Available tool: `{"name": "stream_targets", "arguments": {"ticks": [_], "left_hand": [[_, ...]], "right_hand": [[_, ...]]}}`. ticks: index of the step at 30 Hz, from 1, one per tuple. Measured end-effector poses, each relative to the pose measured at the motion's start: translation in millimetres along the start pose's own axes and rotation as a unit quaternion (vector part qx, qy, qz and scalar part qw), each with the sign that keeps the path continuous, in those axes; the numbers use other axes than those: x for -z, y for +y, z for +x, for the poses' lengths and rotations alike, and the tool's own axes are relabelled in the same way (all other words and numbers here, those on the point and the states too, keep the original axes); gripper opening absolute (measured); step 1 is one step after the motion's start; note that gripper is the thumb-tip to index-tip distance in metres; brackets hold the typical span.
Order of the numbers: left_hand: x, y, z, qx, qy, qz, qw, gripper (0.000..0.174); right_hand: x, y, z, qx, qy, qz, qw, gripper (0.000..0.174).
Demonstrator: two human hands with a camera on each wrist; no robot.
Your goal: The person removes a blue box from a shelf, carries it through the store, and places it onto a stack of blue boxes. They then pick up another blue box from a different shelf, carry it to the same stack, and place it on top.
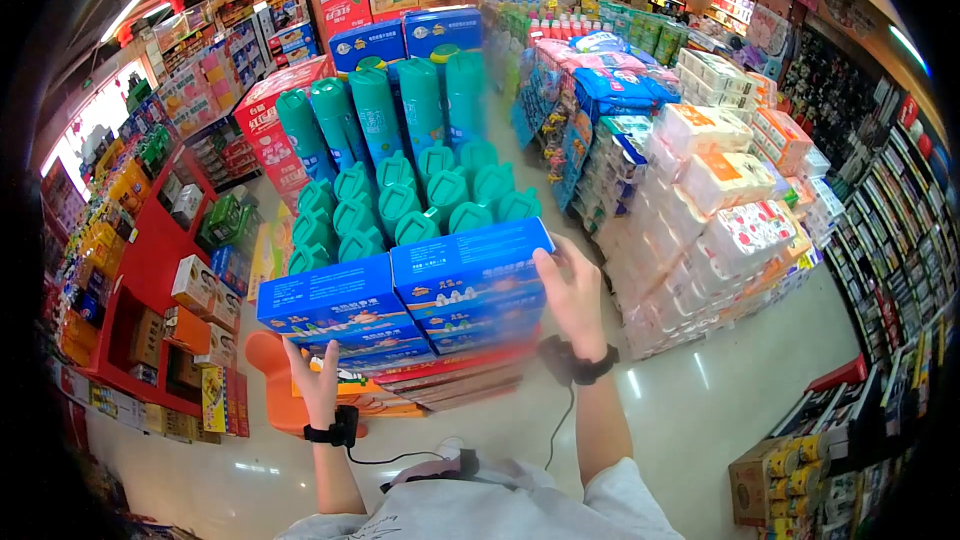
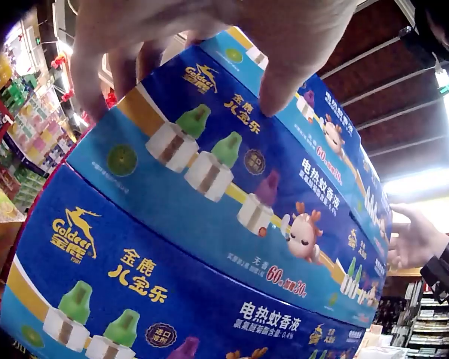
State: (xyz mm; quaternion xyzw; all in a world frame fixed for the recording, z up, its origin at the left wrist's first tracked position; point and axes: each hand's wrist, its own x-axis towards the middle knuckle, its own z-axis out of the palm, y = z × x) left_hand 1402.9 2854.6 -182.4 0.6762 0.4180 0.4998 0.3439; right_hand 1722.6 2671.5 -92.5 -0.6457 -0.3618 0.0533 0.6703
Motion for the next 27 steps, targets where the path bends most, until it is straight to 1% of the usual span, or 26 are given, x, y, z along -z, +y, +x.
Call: {"name": "stream_targets", "arguments": {"ticks": [3, 6, 9, 12, 15, 18, 21, 22, 25, 27], "left_hand": [[-1.4, 1.7, -1.1, 0.000, 0.003, -0.007, 1.000, 0.080], [-3.2, 3.6, -0.9, 0.001, 0.001, -0.047, 0.999, 0.082], [-2.3, 9.3, 0.5, 0.015, -0.009, -0.050, 0.999, 0.083], [-3.4, 5.4, 1.0, 0.012, -0.005, -0.053, 0.999, 0.083], [-2.7, 2.5, 0.9, 0.036, 0.002, -0.030, 0.999, 0.086], [-1.1, 11.7, 1.3, 0.019, -0.022, -0.102, 0.994, 0.089], [1.5, -6.6, 3.0, 0.013, 0.004, -0.046, 0.999, 0.091], [3.4, -9.8, 2.1, 0.010, 0.002, -0.052, 0.999, 0.091], [7.7, -8.2, 6.5, 0.002, -0.011, -0.075, 0.997, 0.094], [13.3, -14.3, 10.3, 0.001, -0.027, -0.096, 0.995, 0.097]], "right_hand": [[-0.2, 0.4, -0.6, 0.002, -0.001, -0.002, 1.000, 0.041], [1.6, -0.7, -0.9, 0.004, -0.001, -0.018, 1.000, 0.042], [3.7, 1.8, 0.0, 0.009, 0.003, -0.015, 1.000, 0.042], [6.0, -2.0, -0.9, 0.004, -0.002, -0.016, 1.000, 0.042], [6.4, -8.2, -2.2, 0.010, -0.008, -0.025, 1.000, 0.042], [6.0, -6.9, -2.5, 0.018, -0.007, -0.024, 1.000, 0.042], [6.8, 6.8, -2.8, 0.032, 0.017, -0.017, 0.999, 0.042], [6.5, 10.7, -3.0, 0.039, 0.028, -0.014, 0.999, 0.042], [6.5, -11.8, -13.9, 0.063, 0.102, -0.142, 0.983, 0.039], [2.8, -37.1, -22.8, 0.097, 0.125, -0.188, 0.969, 0.037]]}}
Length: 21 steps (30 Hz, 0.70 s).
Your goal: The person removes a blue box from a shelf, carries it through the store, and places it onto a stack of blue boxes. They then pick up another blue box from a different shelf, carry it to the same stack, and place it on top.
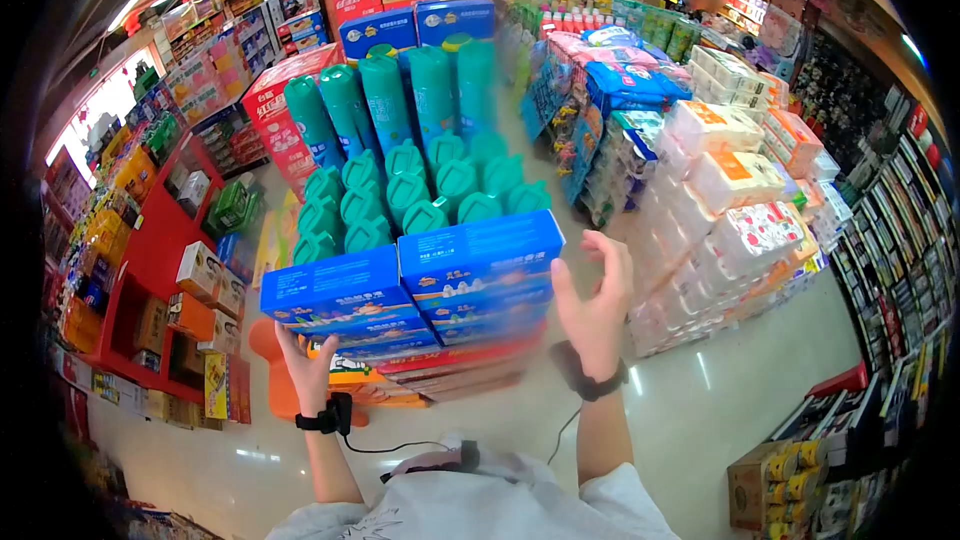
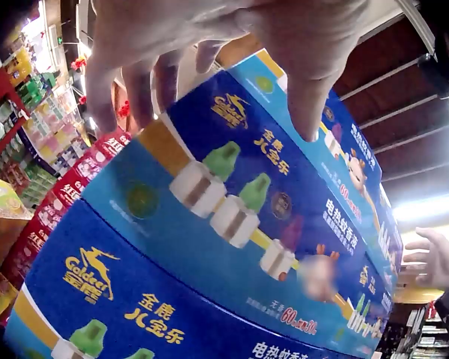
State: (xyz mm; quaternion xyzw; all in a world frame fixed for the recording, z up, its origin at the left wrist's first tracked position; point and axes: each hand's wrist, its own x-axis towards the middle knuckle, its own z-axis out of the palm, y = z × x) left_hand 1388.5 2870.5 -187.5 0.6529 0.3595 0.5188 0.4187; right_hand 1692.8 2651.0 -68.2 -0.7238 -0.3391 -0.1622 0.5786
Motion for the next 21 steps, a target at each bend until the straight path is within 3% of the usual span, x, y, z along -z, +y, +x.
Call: {"name": "stream_targets", "arguments": {"ticks": [4, 9, 14, 15, 16, 19, 21], "left_hand": [[12.5, -17.5, 7.1, 0.056, -0.052, -0.041, 0.996, 0.098], [16.3, -32.7, 5.9, 0.092, -0.097, -0.080, 0.988, 0.087], [24.1, -75.1, 4.3, 0.128, -0.163, -0.001, 0.978, 0.081], [26.0, -85.4, 3.3, 0.135, -0.184, 0.026, 0.973, 0.081], [26.6, -91.5, 1.4, 0.118, -0.191, 0.042, 0.974, 0.067], [26.2, -94.8, -4.0, 0.219, -0.221, 0.146, 0.939, 0.058], [27.5, -103.6, -6.4, 0.189, -0.214, 0.125, 0.950, 0.047]], "right_hand": [[2.4, -28.6, -8.9, 0.118, 0.024, -0.032, 0.992, 0.031], [-22.9, -45.1, -53.9, 0.083, -0.150, 0.101, 0.980, 0.013], [-87.7, 3.2, -122.8, 0.000, -0.351, 0.022, 0.936, 0.014], [-99.1, 18.6, -135.7, 0.006, -0.367, -0.015, 0.930, 0.016], [-110.4, 34.5, -148.5, 0.012, -0.381, -0.051, 0.923, 0.019], [-137.5, 68.0, -176.2, 0.006, -0.388, -0.121, 0.914, 0.026], [-149.1, 76.6, -184.8, -0.010, -0.381, -0.148, 0.913, 0.027]]}}
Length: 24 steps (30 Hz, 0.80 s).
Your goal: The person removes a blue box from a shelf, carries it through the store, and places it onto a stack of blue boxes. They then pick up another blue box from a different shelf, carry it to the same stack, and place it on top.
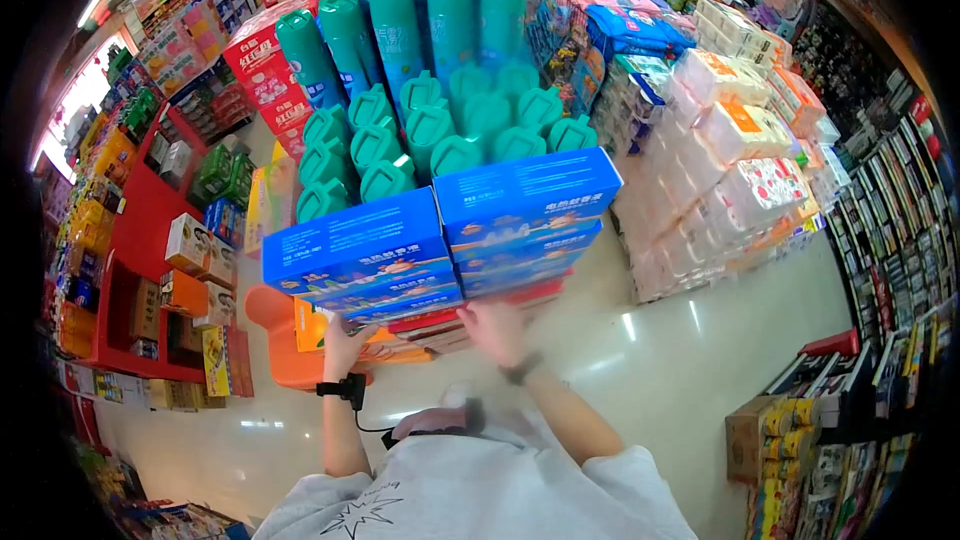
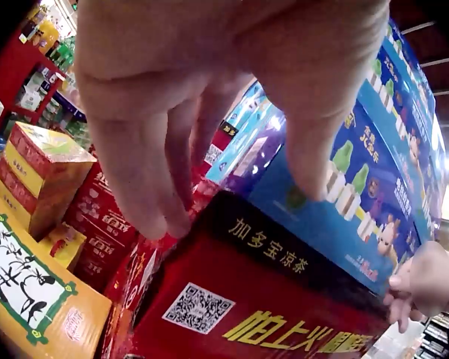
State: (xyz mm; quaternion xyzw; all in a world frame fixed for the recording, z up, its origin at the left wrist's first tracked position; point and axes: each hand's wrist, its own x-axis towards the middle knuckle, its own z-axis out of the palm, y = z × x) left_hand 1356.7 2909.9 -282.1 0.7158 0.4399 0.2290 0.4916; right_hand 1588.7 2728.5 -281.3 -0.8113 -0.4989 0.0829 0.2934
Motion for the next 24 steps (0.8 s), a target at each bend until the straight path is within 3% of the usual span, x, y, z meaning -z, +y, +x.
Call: {"name": "stream_targets", "arguments": {"ticks": [5, 11, 17, 24], "left_hand": [[-2.2, -20.3, 7.7, -0.055, 0.026, -0.005, 0.998, 0.030], [-0.1, -26.2, 12.6, -0.060, 0.036, 0.070, 0.995, 0.031], [0.6, -31.3, 15.0, -0.118, 0.034, 0.119, 0.985, 0.027], [-0.1, -31.5, 14.2, -0.121, 0.031, 0.109, 0.986, 0.028]], "right_hand": [[-22.9, 6.9, 3.7, -0.020, 0.062, -0.009, 0.998, 0.028], [-26.1, 1.6, 2.0, -0.013, 0.094, 0.014, 0.995, 0.026], [-29.6, 0.8, 1.1, -0.029, 0.087, -0.001, 0.996, 0.023], [-24.9, -0.7, 0.8, -0.021, 0.091, 0.012, 0.996, 0.022]]}}
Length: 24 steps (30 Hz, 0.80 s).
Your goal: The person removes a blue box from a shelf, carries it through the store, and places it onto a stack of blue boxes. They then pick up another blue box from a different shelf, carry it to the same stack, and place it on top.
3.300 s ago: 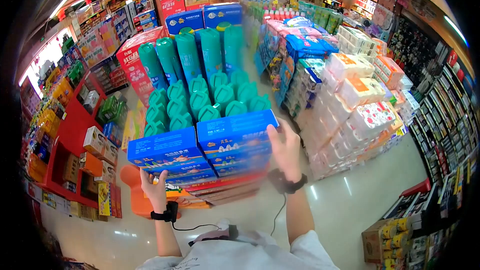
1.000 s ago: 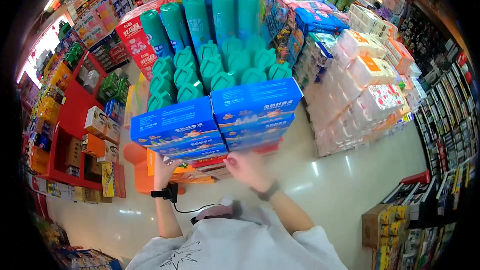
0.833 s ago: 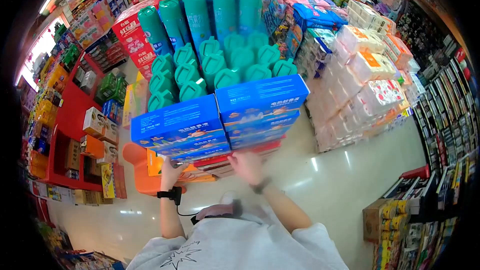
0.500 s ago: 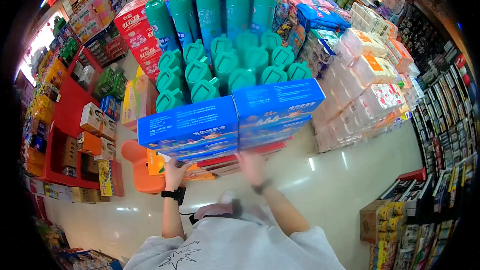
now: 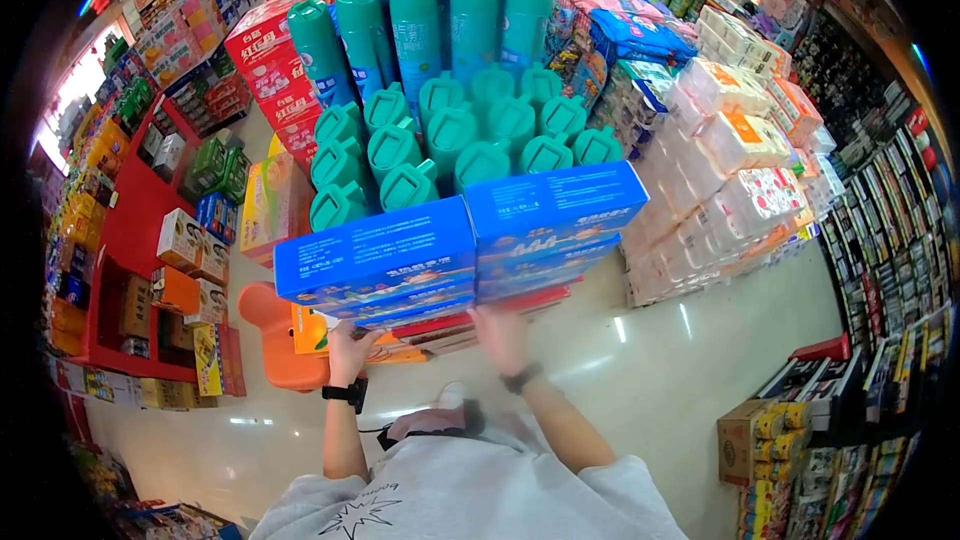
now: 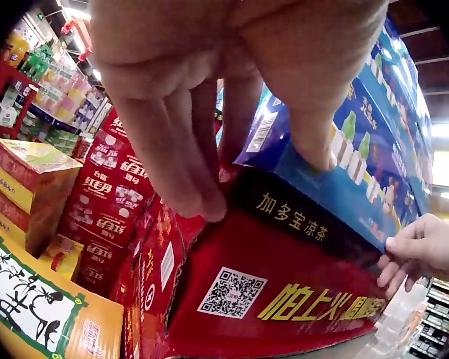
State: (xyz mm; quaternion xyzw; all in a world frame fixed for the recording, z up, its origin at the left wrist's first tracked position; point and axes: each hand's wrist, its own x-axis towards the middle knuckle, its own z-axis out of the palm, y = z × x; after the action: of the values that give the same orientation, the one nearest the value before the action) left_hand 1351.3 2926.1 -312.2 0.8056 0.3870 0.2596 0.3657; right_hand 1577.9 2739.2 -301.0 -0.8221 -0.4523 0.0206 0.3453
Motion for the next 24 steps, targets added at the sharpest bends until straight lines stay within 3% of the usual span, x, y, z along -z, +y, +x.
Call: {"name": "stream_targets", "arguments": {"ticks": [5, 8, 13, 24], "left_hand": [[13.7, 32.7, -2.8, 0.057, -0.015, 0.001, 0.998, 0.027], [25.1, 57.1, -6.4, 0.078, 0.047, -0.085, 0.992, 0.027], [37.0, 69.6, -2.7, -0.009, 0.113, -0.126, 0.986, 0.020], [28.1, 63.0, -7.6, -0.036, 0.138, -0.118, 0.983, 0.019]], "right_hand": [[9.0, -1.2, -0.9, -0.009, -0.007, 0.011, 1.000, 0.022], [25.8, -7.9, 0.1, -0.002, 0.004, 0.033, 0.999, 0.021], [61.8, -43.8, 10.0, 0.008, 0.059, 0.100, 0.993, 0.025], [56.5, -48.1, 8.0, 0.020, 0.103, 0.074, 0.992, 0.019]]}}
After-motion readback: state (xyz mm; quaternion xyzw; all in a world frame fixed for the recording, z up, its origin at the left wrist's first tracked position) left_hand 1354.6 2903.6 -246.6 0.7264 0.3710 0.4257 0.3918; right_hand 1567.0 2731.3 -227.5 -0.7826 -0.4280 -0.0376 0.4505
